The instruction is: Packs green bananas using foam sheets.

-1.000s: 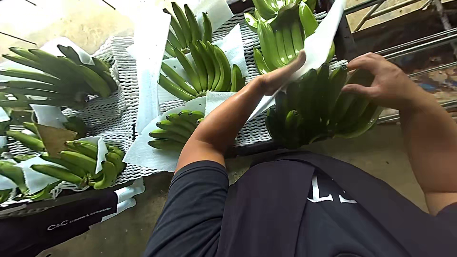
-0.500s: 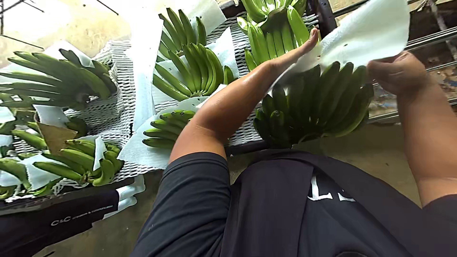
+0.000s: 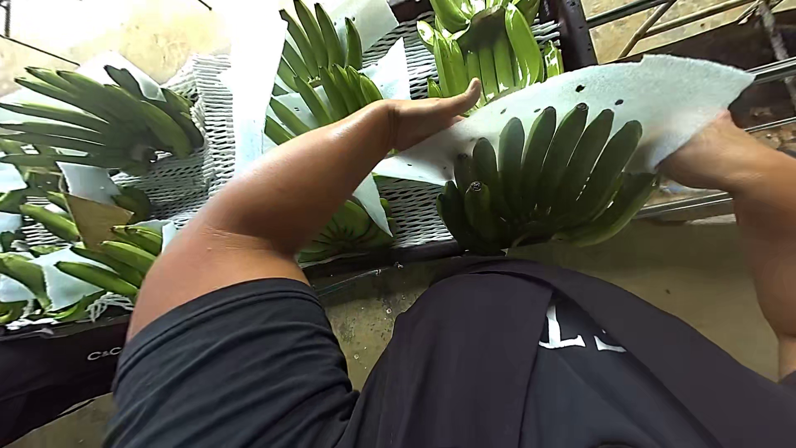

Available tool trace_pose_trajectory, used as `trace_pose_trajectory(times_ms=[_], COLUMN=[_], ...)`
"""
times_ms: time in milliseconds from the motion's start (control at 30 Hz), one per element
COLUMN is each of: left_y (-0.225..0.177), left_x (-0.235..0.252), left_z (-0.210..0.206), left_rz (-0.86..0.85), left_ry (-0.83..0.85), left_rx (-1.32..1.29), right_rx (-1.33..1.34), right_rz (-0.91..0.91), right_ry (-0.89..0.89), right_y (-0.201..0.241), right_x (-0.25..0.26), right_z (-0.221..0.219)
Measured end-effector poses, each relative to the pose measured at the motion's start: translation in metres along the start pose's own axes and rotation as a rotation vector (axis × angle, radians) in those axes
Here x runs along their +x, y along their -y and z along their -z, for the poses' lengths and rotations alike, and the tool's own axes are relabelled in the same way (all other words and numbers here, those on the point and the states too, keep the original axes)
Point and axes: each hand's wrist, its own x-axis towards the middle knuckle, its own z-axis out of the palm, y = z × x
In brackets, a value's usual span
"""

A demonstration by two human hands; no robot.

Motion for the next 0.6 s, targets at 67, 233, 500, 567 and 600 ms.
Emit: trace_pose_trajectory(times_ms=[67, 233, 500, 567, 600], left_y=[0.007, 0.013, 0.018, 0.001, -0.007], left_x=[-0.007, 0.011, 0.064, 0.061, 0.057], left_z=[0.001, -0.02, -0.009, -0.019, -0.026], left_rz=[0.023, 0.084, -0.01, -0.02, -0.035], left_ry=[-0.021, -0.042, -0.073, -0.127, -0.156], left_rx=[-0.051, -0.041, -0.172, -0.098, -0.085], right_rx=[0.013, -0.017, -0.084, -0.065, -0.054], right_rz=[0.084, 0.155, 0.102, 0.132, 0.135], right_ry=[0.014, 0.316, 0.38, 0.341, 0.322], right_y=[0.003, -0.001, 0.016, 0.016, 0.014], right_x=[0.0, 0.009, 0.011, 0.012, 0.011], right_z=[-0.002, -0.049, -0.032, -0.04, -0.045])
